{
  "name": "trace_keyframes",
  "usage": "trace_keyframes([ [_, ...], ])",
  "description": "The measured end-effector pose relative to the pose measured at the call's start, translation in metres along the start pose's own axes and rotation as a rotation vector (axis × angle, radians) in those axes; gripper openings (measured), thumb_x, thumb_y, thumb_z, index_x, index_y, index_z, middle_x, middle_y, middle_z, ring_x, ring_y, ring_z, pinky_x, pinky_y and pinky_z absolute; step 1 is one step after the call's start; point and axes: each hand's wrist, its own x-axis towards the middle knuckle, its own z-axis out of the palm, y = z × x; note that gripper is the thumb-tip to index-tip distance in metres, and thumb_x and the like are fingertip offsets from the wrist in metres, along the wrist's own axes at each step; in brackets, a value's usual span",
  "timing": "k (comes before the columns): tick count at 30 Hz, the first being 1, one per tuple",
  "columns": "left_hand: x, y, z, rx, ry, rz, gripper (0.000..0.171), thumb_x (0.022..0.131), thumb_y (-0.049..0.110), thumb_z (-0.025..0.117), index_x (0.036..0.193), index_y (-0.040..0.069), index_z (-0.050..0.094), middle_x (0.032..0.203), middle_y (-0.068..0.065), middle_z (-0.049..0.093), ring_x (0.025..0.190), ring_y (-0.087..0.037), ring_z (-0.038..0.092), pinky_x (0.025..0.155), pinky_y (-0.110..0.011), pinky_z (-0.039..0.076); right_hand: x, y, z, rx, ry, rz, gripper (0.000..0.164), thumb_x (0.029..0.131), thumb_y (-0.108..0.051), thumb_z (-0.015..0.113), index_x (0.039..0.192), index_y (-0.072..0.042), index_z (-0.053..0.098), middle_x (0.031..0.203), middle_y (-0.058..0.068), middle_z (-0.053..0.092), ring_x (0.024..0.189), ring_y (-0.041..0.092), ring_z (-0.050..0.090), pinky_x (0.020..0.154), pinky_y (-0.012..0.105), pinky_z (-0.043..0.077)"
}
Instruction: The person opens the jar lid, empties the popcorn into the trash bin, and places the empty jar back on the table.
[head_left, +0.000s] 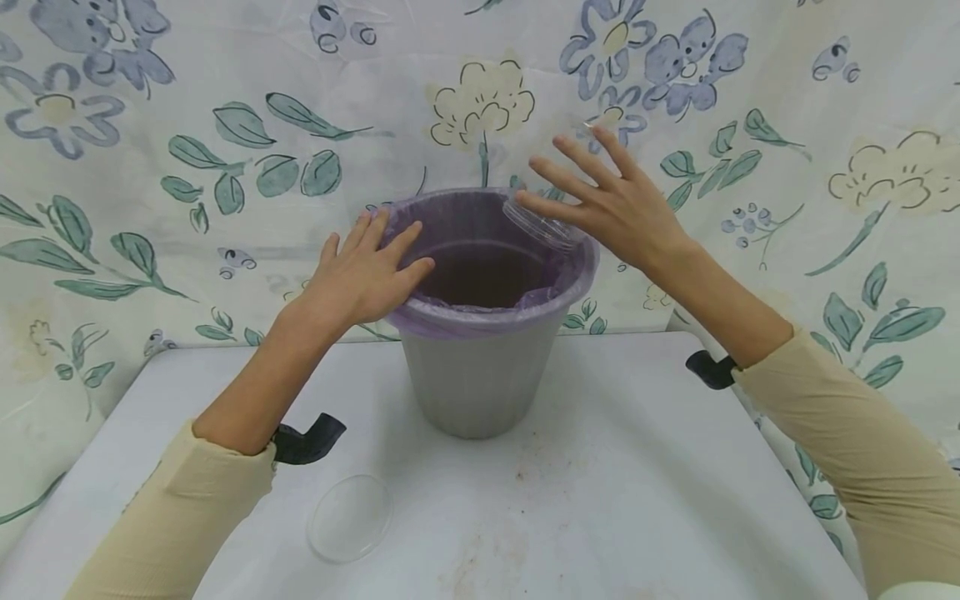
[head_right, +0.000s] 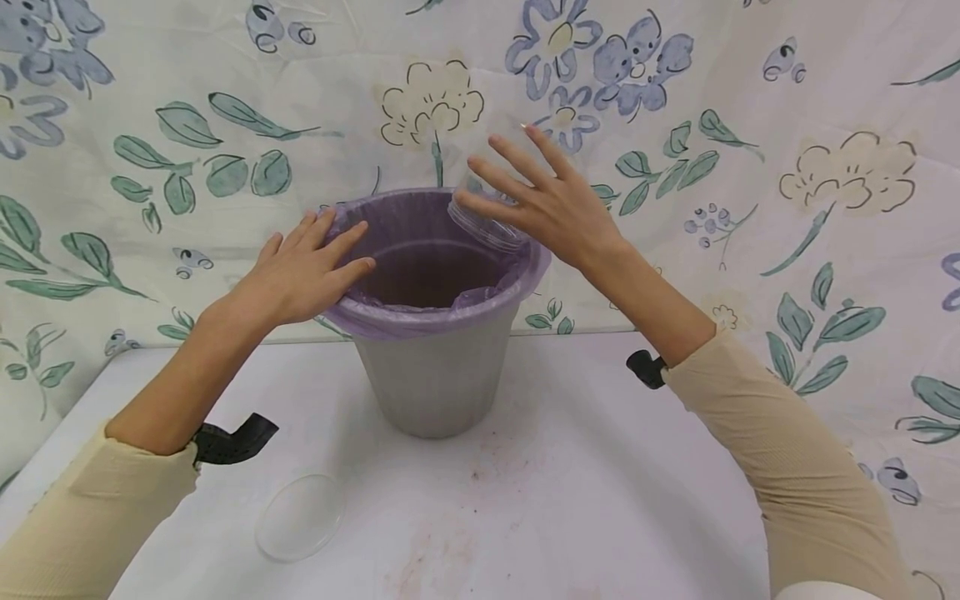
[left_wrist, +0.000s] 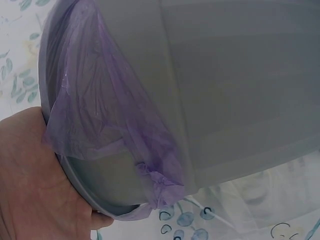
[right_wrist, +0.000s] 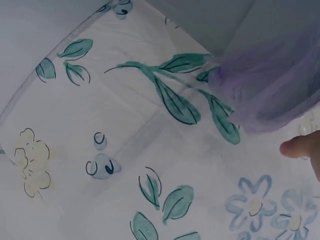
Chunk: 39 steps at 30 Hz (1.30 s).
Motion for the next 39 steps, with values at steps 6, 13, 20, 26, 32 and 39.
trace_keyframes([
  [6, 0.0, -0.001, 0.0, -0.002, -0.001, -0.005, 0.07, 0.104, 0.052, 0.03, 0.161, 0.015, 0.012, 0.164, -0.022, -0.007, 0.149, -0.04, -0.012, 0.113, -0.064, -0.009, -0.006, -0.004, 0.008, 0.31, 0.098, 0.188, 0.1, 0.074, -0.01, 0.087, 0.154, -0.028, 0.029, 0.159, 0.009, 0.028, 0.147, 0.035, 0.02, 0.119, 0.052, 0.006],
  [13, -0.001, 0.0, 0.0, -0.006, 0.001, -0.007, 0.071, 0.104, 0.052, 0.03, 0.162, 0.016, 0.011, 0.164, -0.022, -0.006, 0.149, -0.039, -0.012, 0.113, -0.063, -0.009, -0.026, -0.006, 0.015, 0.54, 0.178, 0.467, 0.103, 0.066, -0.021, 0.094, 0.15, -0.015, 0.034, 0.152, 0.014, 0.037, 0.141, 0.038, 0.03, 0.115, 0.055, 0.022],
  [20, -0.001, 0.0, 0.0, 0.004, 0.002, -0.006, 0.071, 0.104, 0.052, 0.03, 0.162, 0.016, 0.009, 0.164, -0.022, -0.006, 0.149, -0.04, -0.012, 0.113, -0.064, -0.009, -0.056, -0.015, 0.016, 0.83, 0.087, 0.736, 0.105, 0.069, -0.027, 0.092, 0.152, -0.007, 0.03, 0.148, 0.018, 0.042, 0.134, 0.039, 0.04, 0.109, 0.056, 0.034],
  [26, -0.002, 0.001, 0.0, 0.01, 0.002, -0.01, 0.071, 0.104, 0.053, 0.029, 0.162, 0.016, 0.008, 0.164, -0.022, -0.007, 0.149, -0.04, -0.013, 0.113, -0.064, -0.009, -0.085, -0.03, 0.013, 1.122, 0.034, 0.946, 0.112, 0.068, -0.024, 0.093, 0.156, -0.01, 0.026, 0.147, 0.017, 0.043, 0.13, 0.037, 0.042, 0.106, 0.059, 0.034],
  [32, -0.002, -0.001, 0.0, 0.009, 0.005, -0.015, 0.072, 0.104, 0.053, 0.029, 0.162, 0.016, 0.008, 0.164, -0.022, -0.008, 0.148, -0.04, -0.014, 0.113, -0.063, -0.01, -0.113, -0.052, 0.004, 1.306, -0.036, 1.049, 0.116, 0.073, -0.023, 0.091, 0.159, -0.013, 0.013, 0.155, 0.017, 0.031, 0.135, 0.041, 0.038, 0.106, 0.062, 0.034],
  [39, -0.002, -0.001, 0.001, 0.011, 0.003, -0.01, 0.072, 0.104, 0.054, 0.028, 0.162, 0.016, 0.008, 0.164, -0.022, -0.008, 0.148, -0.04, -0.015, 0.113, -0.064, -0.01, -0.143, -0.086, -0.008, 1.413, -0.16, 1.119, 0.119, 0.077, -0.027, 0.088, 0.16, -0.018, 0.003, 0.159, 0.02, 0.025, 0.135, 0.049, 0.035, 0.102, 0.069, 0.033],
])
